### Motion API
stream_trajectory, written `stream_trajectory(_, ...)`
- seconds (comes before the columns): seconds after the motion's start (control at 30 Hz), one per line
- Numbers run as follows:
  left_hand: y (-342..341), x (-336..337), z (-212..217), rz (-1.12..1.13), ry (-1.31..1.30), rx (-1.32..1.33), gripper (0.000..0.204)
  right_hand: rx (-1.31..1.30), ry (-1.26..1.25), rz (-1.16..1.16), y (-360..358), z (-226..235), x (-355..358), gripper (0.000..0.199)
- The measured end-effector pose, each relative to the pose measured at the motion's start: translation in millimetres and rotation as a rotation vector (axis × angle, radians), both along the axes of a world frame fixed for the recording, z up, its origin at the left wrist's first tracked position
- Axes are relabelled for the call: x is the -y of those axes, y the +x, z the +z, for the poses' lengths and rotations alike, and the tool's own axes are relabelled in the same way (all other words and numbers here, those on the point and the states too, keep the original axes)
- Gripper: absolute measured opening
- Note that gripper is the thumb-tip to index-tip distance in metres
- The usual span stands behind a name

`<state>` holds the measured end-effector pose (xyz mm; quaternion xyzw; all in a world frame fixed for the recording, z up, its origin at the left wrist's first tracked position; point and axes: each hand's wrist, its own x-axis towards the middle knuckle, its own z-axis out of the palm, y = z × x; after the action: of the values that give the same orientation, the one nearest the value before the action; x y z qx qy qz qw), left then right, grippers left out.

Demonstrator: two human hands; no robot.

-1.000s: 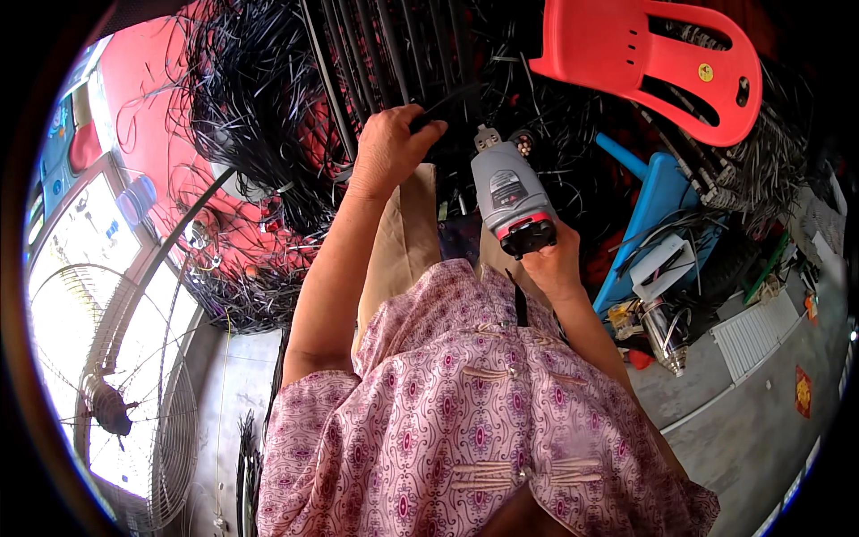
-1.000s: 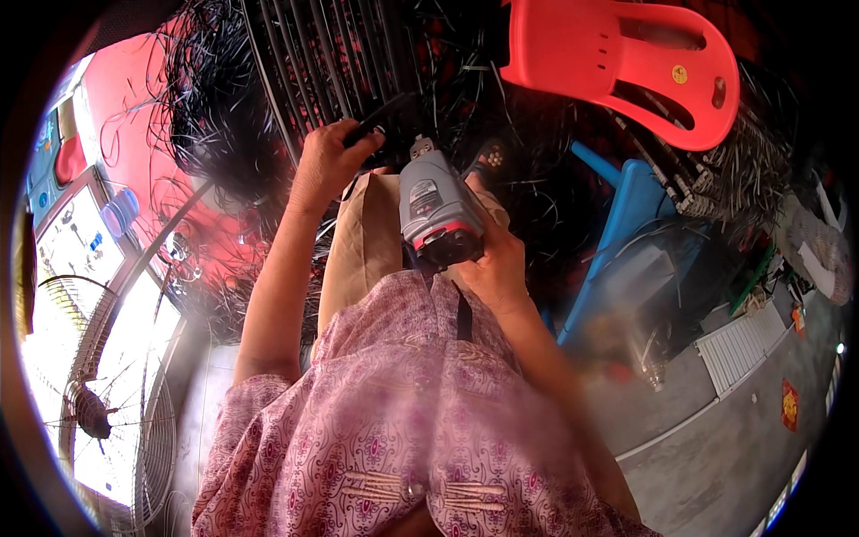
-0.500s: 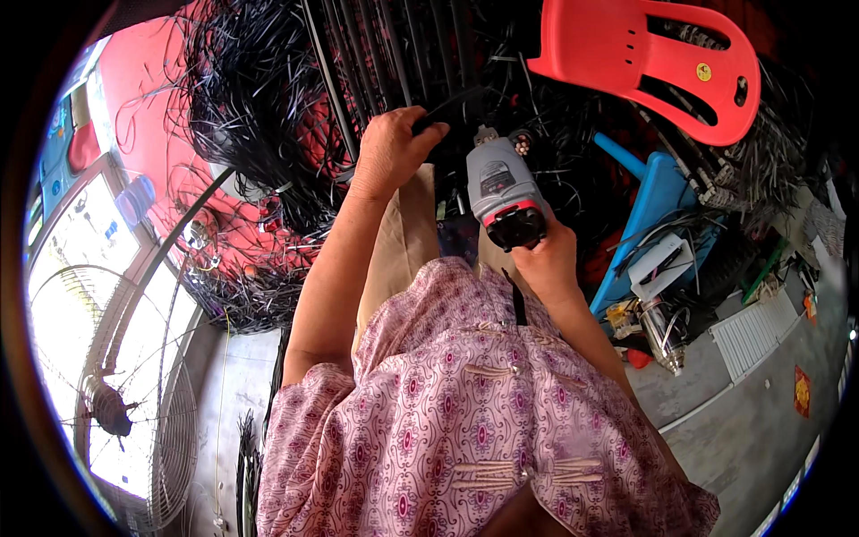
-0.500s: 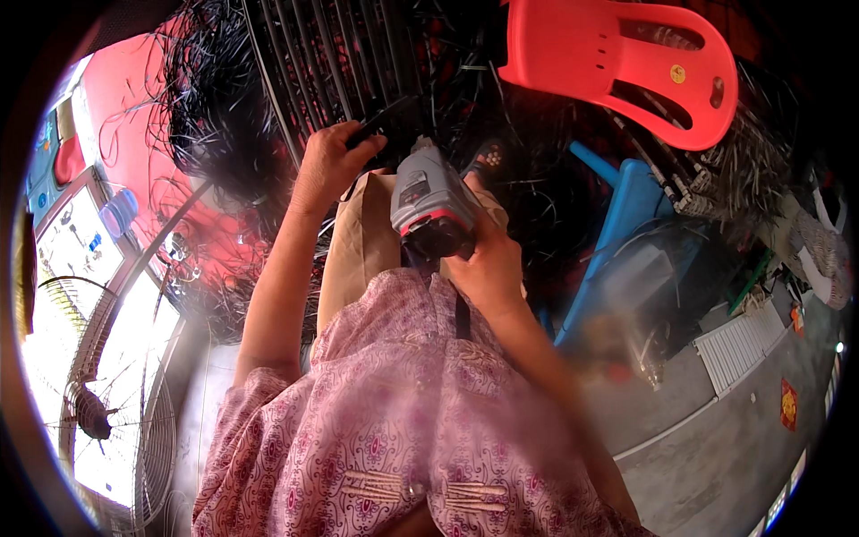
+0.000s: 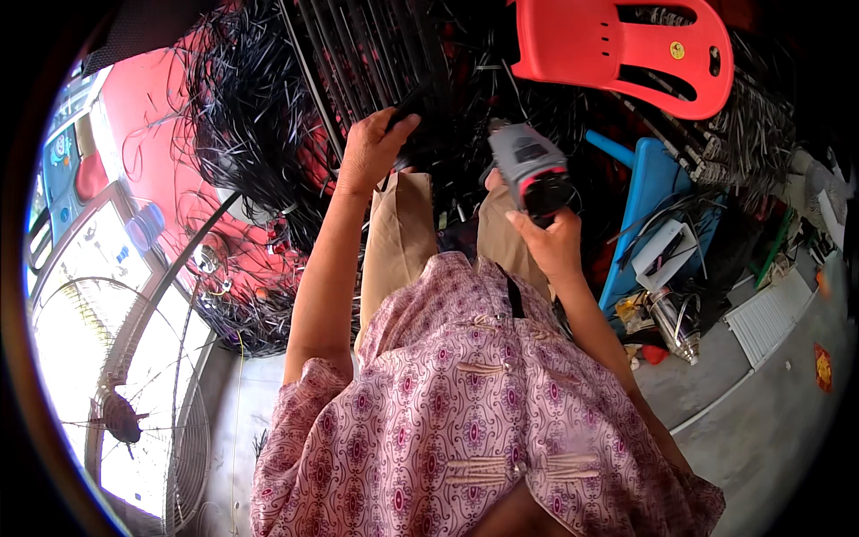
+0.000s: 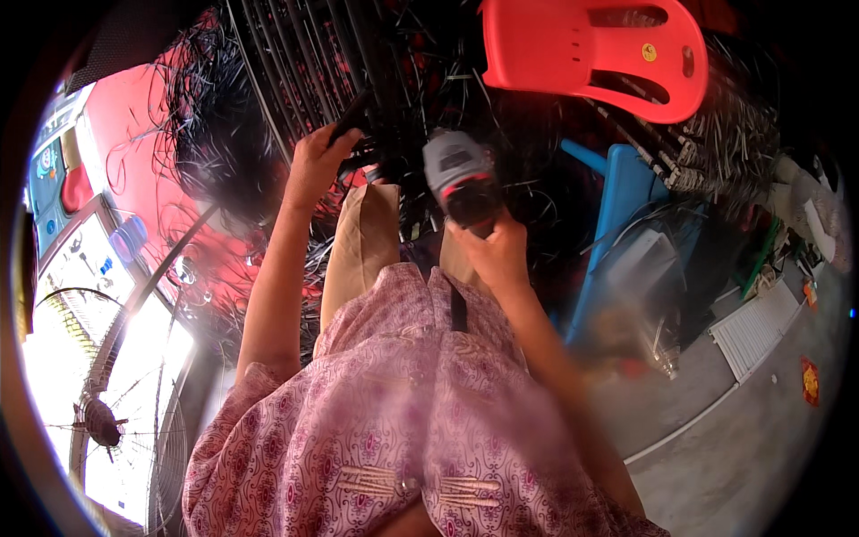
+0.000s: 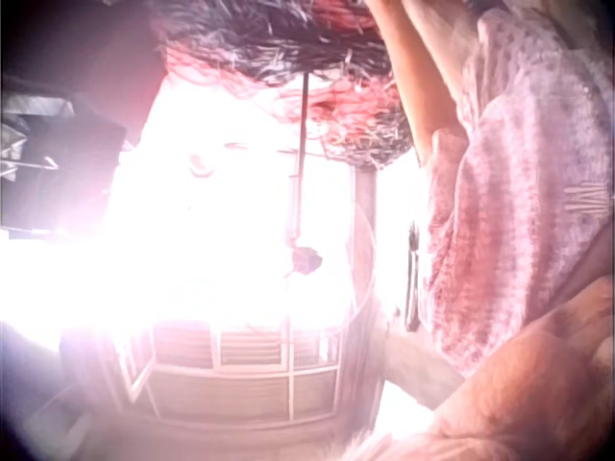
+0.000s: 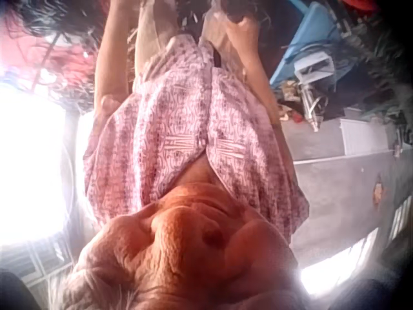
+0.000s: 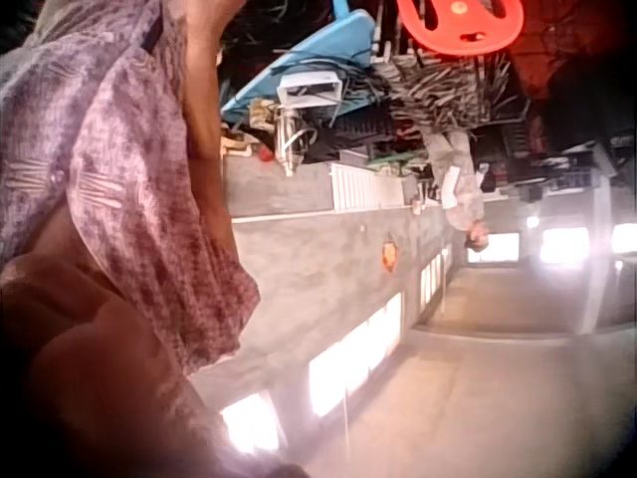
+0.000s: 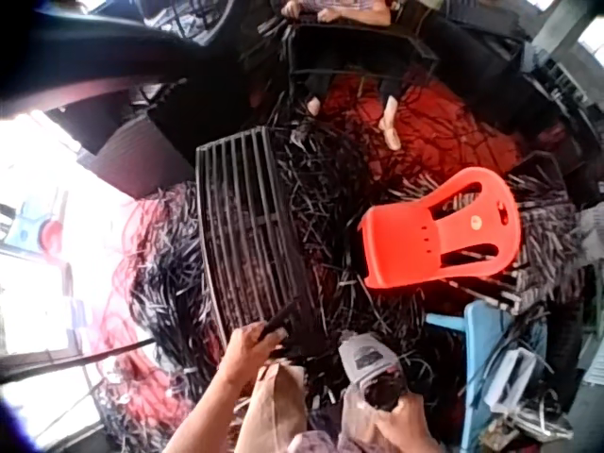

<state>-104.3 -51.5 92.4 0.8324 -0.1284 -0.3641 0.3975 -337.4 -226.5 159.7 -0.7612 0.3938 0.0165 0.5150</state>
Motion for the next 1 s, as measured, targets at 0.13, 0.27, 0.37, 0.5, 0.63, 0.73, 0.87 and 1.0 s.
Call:
stream_trajectory(0.13,0,-2,3,0.155,-0.057,-0.16,0.036,-0.077,0.397,-0.232,11,19,30,0.018)
stream_trajectory(0.27,-3,1,-7,0.212,-0.144,-0.212,0.034,0.038,0.629,-0.236,28,-19,68,0.019)
stream_trajectory(0.37,0,3,-8,0.204,-0.127,-0.248,0.034,0.141,0.78,-0.292,74,-26,78,0.03)
stream_trajectory(0.5,-3,4,-14,0.294,-0.21,-0.271,0.031,0.158,0.79,-0.115,115,-68,80,0.054)
stream_trajectory(0.63,-8,1,-18,0.362,-0.262,-0.335,0.029,0.027,0.76,-0.026,144,-91,62,0.053)
stream_trajectory(0.73,-3,-3,-17,0.328,-0.274,-0.357,0.03,-0.074,0.806,0.016,155,-111,58,0.045)
stream_trajectory(0.87,-1,-7,-19,0.333,-0.304,-0.404,0.031,-0.135,0.847,-0.041,159,-122,51,0.036)
stream_trajectory(1.0,0,-9,-16,0.325,-0.315,-0.416,0.03,-0.131,0.862,-0.046,157,-117,46,0.029)
